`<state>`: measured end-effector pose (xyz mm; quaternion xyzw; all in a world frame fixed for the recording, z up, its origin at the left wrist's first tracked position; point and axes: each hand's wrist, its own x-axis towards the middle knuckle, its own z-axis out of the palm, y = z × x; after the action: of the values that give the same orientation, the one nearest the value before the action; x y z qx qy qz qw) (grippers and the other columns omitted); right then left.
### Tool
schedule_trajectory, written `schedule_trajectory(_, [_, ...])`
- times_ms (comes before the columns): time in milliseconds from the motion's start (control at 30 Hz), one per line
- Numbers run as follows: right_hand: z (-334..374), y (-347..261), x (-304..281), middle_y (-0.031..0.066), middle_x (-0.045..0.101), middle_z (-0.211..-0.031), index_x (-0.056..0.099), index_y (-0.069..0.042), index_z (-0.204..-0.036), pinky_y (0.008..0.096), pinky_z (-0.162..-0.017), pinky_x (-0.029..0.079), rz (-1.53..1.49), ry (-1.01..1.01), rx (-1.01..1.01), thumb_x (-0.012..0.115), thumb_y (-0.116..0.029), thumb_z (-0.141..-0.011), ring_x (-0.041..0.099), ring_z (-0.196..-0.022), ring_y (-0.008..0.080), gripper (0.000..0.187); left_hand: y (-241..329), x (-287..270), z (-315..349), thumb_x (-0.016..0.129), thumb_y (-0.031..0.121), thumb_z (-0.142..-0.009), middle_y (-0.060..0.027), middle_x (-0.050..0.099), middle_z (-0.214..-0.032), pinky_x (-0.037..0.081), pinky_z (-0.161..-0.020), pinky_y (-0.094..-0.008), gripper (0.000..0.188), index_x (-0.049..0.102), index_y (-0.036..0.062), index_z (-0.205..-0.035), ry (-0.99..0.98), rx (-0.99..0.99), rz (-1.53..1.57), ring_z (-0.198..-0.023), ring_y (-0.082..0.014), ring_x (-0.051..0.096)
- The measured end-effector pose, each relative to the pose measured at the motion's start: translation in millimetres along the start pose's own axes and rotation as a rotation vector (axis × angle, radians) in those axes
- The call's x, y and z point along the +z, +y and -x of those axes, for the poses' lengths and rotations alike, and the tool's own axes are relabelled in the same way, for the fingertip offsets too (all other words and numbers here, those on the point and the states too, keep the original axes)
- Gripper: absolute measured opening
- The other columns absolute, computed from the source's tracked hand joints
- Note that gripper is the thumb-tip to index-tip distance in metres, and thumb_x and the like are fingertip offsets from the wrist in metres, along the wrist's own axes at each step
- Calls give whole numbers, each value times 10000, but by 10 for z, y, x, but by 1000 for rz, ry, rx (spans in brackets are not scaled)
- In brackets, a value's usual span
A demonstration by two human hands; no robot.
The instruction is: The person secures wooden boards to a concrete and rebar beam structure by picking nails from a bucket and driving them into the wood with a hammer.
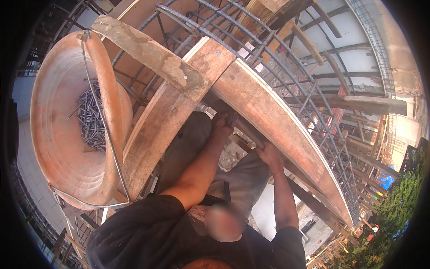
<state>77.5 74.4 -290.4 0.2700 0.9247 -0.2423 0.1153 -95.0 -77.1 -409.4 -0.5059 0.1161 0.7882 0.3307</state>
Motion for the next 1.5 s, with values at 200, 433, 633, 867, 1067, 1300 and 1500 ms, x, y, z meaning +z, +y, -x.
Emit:
schedule_trajectory(200, [36,-18,35,221,670,-741,713,2,-963,401,-706,527,-196,32,-5,729,-271,-846,669,-684,254,298,-2,-68,-62,526,91,-972,-124,622,-990,555,-979,-557,124,579,23,-1061,73,-5,53,-1059,-375,650])
schedule_trajectory(433, [-117,60,75,247,679,-779,715,5,-942,424,-745,537,155,-53,-58,726,-293,-849,693,-745,356,313,1,-28,-50,542,103,-974,-116,634,-995,557,-970,-562,129,576,45,-1084,78,13,-14,-1056,-371,655])
schedule_trajectory(633, [-119,205,127,251,689,-840,714,-7,-978,439,-780,535,233,-26,27,715,-285,-843,688,-829,415,309,-50,-93,-107,550,124,-980,-114,657,-1018,561,-966,-549,166,594,51,-1122,23,-54,36,-1028,-349,666])
schedule_trajectory(867, [318,-252,-179,170,676,-746,698,-8,-894,397,-714,516,-58,-59,168,750,-296,-845,656,-695,286,297,-37,1,185,567,152,-969,-80,660,-844,600,-753,-380,129,633,45,-938,37,18,-77,-839,-268,683])
schedule_trajectory(1067, [1021,-117,-98,100,624,-636,703,-6,-847,355,-585,485,-350,124,152,809,-295,-827,581,-584,159,309,-214,-81,1277,608,143,-939,8,599,-626,405,-488,-336,244,612,33,-722,-205,790,-1147,-476,-157,520])
schedule_trajectory(1300, [1350,-221,-142,81,573,-587,654,5,-777,336,-553,457,-419,244,169,844,-277,-807,516,-548,132,342,111,1612,3055,712,94,-849,-75,598,-632,454,-544,-328,93,686,23,-793,-1098,1733,-1239,-562,-232,579])
schedule_trajectory(1500, [1266,-811,-182,55,570,-747,619,-4,-813,302,-678,457,-627,287,52,795,-190,-860,528,-732,115,260,505,2252,2841,626,434,-930,-138,708,-908,424,-970,-457,427,772,35,-882,-441,2080,-2259,-952,-322,658])
